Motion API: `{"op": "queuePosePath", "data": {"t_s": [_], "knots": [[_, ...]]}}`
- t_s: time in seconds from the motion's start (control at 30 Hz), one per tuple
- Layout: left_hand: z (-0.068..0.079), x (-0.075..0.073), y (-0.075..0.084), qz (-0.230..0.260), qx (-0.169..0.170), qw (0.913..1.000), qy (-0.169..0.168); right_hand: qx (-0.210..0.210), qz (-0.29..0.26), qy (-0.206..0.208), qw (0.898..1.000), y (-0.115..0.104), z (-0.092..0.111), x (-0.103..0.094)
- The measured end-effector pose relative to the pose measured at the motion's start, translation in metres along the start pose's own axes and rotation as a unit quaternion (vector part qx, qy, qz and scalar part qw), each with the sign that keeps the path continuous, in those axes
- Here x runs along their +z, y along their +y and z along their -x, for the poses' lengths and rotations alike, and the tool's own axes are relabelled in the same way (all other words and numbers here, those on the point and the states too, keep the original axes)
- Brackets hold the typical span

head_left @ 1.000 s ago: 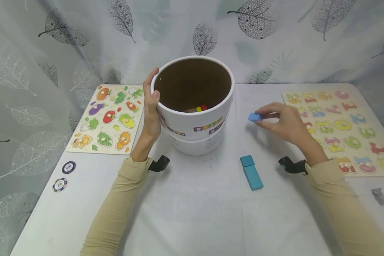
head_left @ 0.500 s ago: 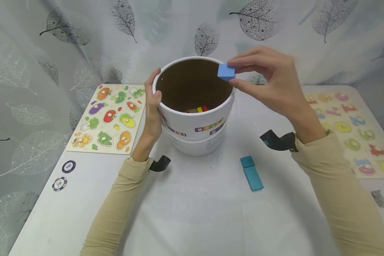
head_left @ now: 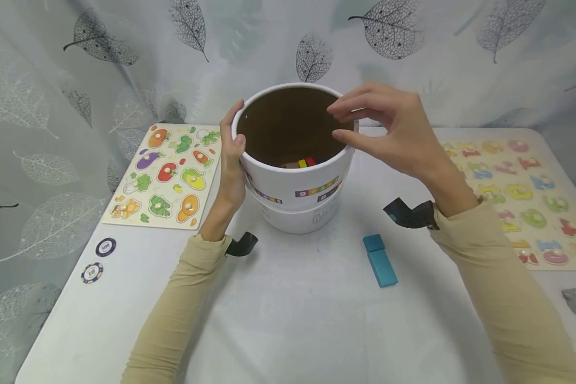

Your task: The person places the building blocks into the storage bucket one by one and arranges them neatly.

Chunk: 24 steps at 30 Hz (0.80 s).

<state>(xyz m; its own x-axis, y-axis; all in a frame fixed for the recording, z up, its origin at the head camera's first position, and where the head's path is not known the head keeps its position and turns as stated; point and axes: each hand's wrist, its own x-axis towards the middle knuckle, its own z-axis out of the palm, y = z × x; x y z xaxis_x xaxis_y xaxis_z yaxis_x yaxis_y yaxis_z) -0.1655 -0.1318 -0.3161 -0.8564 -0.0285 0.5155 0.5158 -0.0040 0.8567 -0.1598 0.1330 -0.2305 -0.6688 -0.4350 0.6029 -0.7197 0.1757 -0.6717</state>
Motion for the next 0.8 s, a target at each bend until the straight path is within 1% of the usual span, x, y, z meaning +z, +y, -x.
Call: {"op": "queuePosePath", "data": {"t_s": [0.13,0.23,0.33,0.4,0.47,0.57,0.63,0.7,0.8], "knots": [[0.000,0.000,0.000,0.001,-0.002,1.0000,0.002,-0.031,-0.021,-0.002,0.999,-0.005,0.014,-0.006],[0.000,0.000,0.000,0.005,-0.003,1.0000,0.001,-0.046,-0.057,0.004,0.997,-0.010,0.028,-0.013],[-0.001,0.000,-0.001,0.010,-0.001,0.9999,0.001,-0.046,-0.056,-0.004,0.997,-0.011,0.046,-0.020],[-0.002,0.000,0.000,0.013,0.001,0.9999,0.000,-0.040,-0.051,-0.023,0.998,-0.006,0.060,-0.023],[-0.002,0.000,0.000,0.011,0.002,0.9999,0.000,-0.021,-0.046,-0.047,0.998,0.002,0.076,-0.024],[-0.002,0.000,0.001,0.008,0.002,1.0000,0.002,0.028,-0.045,-0.086,0.995,0.020,0.100,-0.021],[-0.001,0.000,0.002,0.004,0.000,1.0000,0.003,0.069,-0.045,-0.112,0.990,0.034,0.117,-0.017],[0.000,0.000,0.002,0.003,-0.001,1.0000,0.002,0.107,-0.033,-0.140,0.984,0.046,0.132,-0.013],[0.001,0.000,0.001,0.004,0.000,1.0000,0.001,0.144,-0.014,-0.176,0.974,0.063,0.151,-0.007]]}}
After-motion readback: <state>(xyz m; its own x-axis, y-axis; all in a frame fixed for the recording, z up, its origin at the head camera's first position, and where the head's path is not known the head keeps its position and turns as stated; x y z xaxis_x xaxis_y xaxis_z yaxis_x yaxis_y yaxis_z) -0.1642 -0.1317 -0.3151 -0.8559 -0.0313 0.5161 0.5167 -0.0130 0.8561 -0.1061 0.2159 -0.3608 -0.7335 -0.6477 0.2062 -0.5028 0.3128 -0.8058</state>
